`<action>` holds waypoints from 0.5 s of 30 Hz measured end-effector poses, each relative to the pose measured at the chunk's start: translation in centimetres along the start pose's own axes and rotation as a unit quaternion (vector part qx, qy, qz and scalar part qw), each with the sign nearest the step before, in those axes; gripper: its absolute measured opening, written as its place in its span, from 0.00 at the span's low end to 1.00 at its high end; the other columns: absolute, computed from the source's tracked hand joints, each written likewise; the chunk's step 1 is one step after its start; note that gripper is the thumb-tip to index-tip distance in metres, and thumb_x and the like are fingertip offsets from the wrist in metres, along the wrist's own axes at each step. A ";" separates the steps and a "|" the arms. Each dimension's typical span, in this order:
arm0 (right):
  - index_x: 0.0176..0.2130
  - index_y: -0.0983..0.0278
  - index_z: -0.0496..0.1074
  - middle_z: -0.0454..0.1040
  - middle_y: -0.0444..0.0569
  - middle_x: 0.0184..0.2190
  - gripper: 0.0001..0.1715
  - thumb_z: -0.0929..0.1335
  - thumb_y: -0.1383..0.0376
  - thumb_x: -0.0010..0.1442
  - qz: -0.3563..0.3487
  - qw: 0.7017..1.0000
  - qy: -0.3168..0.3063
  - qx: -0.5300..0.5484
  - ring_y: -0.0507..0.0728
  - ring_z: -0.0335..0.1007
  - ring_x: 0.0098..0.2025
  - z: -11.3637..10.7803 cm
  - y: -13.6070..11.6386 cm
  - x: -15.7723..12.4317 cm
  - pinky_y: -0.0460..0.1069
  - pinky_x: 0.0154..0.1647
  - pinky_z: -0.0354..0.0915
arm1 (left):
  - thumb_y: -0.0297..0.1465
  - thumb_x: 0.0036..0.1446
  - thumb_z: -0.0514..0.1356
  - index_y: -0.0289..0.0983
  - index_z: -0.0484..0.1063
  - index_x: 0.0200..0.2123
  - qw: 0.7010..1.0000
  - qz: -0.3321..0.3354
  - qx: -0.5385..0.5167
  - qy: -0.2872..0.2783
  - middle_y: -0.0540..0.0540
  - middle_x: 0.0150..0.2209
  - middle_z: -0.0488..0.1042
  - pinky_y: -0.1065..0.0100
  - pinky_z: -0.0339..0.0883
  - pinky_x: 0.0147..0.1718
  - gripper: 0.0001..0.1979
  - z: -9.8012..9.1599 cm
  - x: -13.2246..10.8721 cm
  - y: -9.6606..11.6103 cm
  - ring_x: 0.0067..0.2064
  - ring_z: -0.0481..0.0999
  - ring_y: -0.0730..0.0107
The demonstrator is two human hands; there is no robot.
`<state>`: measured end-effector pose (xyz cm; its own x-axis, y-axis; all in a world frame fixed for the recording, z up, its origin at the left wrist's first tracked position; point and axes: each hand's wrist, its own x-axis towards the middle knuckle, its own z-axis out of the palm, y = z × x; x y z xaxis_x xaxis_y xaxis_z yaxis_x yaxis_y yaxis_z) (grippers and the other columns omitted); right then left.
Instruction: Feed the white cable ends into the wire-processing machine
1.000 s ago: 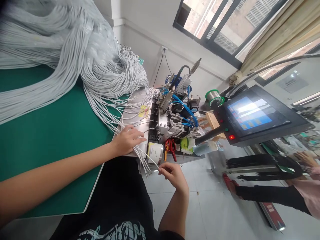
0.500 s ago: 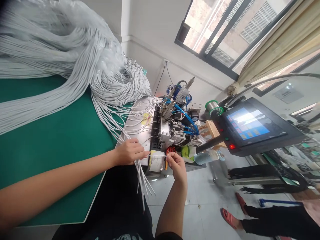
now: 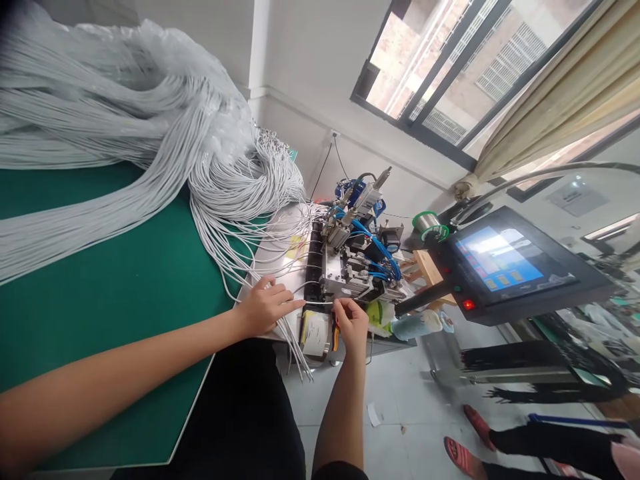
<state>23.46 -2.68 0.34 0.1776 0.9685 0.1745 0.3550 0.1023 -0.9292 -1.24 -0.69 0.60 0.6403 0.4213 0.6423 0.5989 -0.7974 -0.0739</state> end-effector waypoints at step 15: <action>0.21 0.63 0.63 0.56 0.39 0.18 0.17 0.69 0.56 0.51 0.050 0.996 -0.047 0.063 0.50 0.49 0.22 1.2 1.9 1.2 0.45 0.23 0.48 | 0.20 0.49 0.56 0.39 0.72 0.44 0.996 -0.067 0.009 -0.055 0.45 0.36 0.74 0.55 0.49 0.49 0.18 0.2 0.3 0.4 0.41 0.68 0.60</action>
<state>23.22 -1.03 -1.57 0.1169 0.9917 0.0528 0.2200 0.0260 -0.9752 -0.78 -0.79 0.61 0.6026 0.5690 0.5595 0.6901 -0.7237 -0.0073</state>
